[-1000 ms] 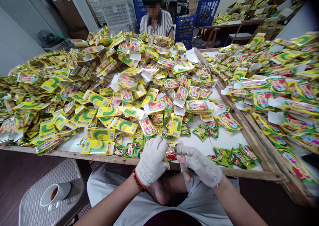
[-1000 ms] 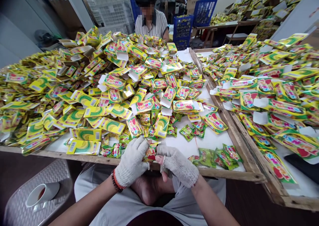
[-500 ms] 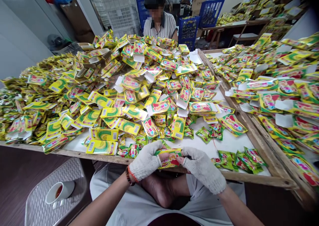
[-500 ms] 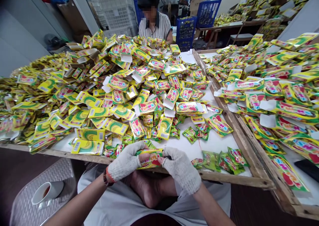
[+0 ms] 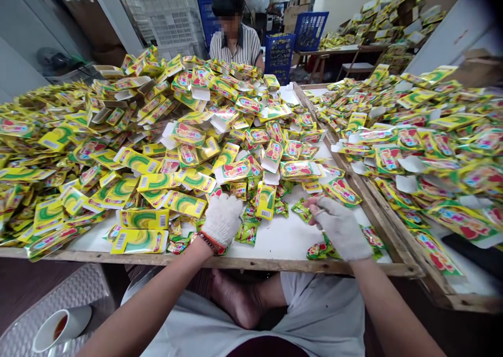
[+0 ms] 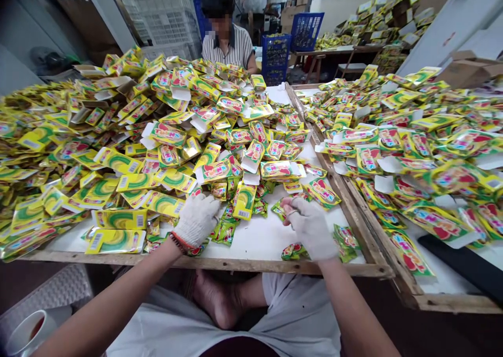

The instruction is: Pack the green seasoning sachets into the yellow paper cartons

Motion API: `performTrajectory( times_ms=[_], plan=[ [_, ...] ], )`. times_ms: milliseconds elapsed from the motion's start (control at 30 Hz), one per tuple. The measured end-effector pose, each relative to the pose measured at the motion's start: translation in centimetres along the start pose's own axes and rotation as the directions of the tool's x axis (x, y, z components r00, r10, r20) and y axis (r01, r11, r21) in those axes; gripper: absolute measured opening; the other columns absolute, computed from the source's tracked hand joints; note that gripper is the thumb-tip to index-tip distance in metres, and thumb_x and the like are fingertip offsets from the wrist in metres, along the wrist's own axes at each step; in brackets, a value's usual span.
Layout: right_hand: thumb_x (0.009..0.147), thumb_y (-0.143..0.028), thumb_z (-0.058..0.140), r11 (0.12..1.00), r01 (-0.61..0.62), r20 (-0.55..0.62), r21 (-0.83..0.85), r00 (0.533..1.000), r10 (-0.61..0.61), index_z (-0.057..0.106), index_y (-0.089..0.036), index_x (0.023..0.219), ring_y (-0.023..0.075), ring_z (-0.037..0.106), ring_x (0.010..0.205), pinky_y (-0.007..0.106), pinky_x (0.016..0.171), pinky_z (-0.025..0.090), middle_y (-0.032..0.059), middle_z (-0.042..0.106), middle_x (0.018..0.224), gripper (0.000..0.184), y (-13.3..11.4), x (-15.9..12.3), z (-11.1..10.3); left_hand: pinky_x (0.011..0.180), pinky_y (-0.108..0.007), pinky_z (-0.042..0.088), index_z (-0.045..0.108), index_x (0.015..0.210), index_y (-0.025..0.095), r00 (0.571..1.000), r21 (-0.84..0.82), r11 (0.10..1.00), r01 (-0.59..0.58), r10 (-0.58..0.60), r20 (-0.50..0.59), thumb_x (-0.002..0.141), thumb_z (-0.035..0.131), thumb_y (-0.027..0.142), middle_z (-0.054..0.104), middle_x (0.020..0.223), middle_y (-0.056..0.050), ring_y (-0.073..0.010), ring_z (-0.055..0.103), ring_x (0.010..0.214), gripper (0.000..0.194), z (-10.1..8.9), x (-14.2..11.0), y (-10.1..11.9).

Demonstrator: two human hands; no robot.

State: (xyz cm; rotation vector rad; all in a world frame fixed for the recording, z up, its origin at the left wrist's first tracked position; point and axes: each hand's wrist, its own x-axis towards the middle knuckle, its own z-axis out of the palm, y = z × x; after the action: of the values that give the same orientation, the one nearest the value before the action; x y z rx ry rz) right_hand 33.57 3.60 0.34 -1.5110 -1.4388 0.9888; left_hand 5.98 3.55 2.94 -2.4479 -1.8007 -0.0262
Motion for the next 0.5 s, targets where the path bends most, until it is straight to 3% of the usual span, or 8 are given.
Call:
performTrajectory(
  times_ms=[67,133,200,267,367,433,500],
  plan=[
    [0.08,-0.029,0.054,0.932,0.077,0.033,-0.355,0.997,-0.07,0.064,-0.017,0.099,0.0226,0.062,0.082,0.033,0.07,0.047,0.0122,0.067,0.098,0.025,1.2,1.4,0.8,0.077,-0.038,0.038,0.059,0.083,0.017,0.995,-0.093,0.995,0.032,-0.041,-0.092,0.085,0.046,0.019,0.062,0.086,-0.009,-0.0252,0.055,0.088,0.014,-0.9,-0.9,-0.3],
    [0.078,-0.026,0.056,0.808,0.131,0.042,-0.574,0.99,-0.131,0.062,-0.014,0.108,0.0273,0.059,0.099,0.036,0.081,0.044,0.0167,0.063,0.112,0.033,2.2,2.4,1.4,0.075,-0.034,0.039,0.057,0.084,0.018,0.978,-0.308,0.947,0.091,-0.143,-0.15,0.09,0.042,0.026,0.061,0.083,-0.006,-0.0203,0.054,0.082,0.018,-1.5,-2.1,-0.6],
    [0.075,-0.028,0.061,0.744,0.116,0.069,-0.659,0.993,-0.093,0.059,-0.014,0.115,0.0287,0.058,0.101,0.035,0.08,0.043,0.0181,0.061,0.113,0.042,2.7,3.0,1.6,0.07,-0.028,0.04,0.056,0.084,0.019,0.96,-0.602,0.784,0.15,-0.261,-0.101,0.093,0.039,0.033,0.058,0.077,-0.002,-0.0156,0.052,0.073,0.024,-1.4,-3.1,-0.8],
    [0.071,-0.032,0.066,0.736,0.092,0.144,-0.671,0.989,0.008,0.06,-0.016,0.11,0.0263,0.06,0.089,0.032,0.071,0.043,0.0142,0.065,0.099,0.043,2.6,3.0,1.6,0.064,-0.024,0.04,0.056,0.084,0.018,0.948,-0.827,0.526,0.198,-0.319,0.024,0.092,0.042,0.041,0.056,0.074,0.001,-0.013,0.05,0.067,0.028,-0.6,-3.7,-0.9],
    [0.073,-0.032,0.063,0.772,0.125,0.24,-0.623,0.97,0.037,0.062,-0.019,0.09,0.0206,0.057,0.071,0.029,0.062,0.039,0.005,0.062,0.076,0.022,1.6,1.9,1.3,0.062,-0.023,0.042,0.059,0.084,0.017,0.933,-0.938,0.234,0.254,-0.316,0.174,0.087,0.049,0.046,0.057,0.072,0.001,-0.0125,0.05,0.066,0.031,1.0,-4.2,-0.6],
    [0.078,-0.032,0.056,0.828,0.174,0.248,-0.533,0.968,-0.045,0.059,-0.02,0.081,0.0187,0.054,0.068,0.029,0.061,0.038,0.0021,0.059,0.071,0.012,0.4,0.6,1.3,0.063,-0.024,0.043,0.06,0.085,0.016,0.929,-0.948,0.161,0.274,-0.298,0.218,0.087,0.05,0.045,0.057,0.072,0.001,-0.013,0.052,0.068,0.031,1.7,-4.2,-0.1],
    [0.081,-0.034,0.053,0.899,0.18,0.249,-0.399,0.965,-0.082,0.058,-0.021,0.077,0.0177,0.053,0.067,0.028,0.061,0.039,0.0008,0.059,0.07,0.014,-1.1,-0.7,1.8,0.062,-0.024,0.043,0.06,0.083,0.015,0.932,-0.946,0.146,0.289,-0.27,0.243,0.086,0.051,0.045,0.056,0.07,0.001,-0.0127,0.051,0.066,0.031,1.8,-4.2,0.7]
  ],
)
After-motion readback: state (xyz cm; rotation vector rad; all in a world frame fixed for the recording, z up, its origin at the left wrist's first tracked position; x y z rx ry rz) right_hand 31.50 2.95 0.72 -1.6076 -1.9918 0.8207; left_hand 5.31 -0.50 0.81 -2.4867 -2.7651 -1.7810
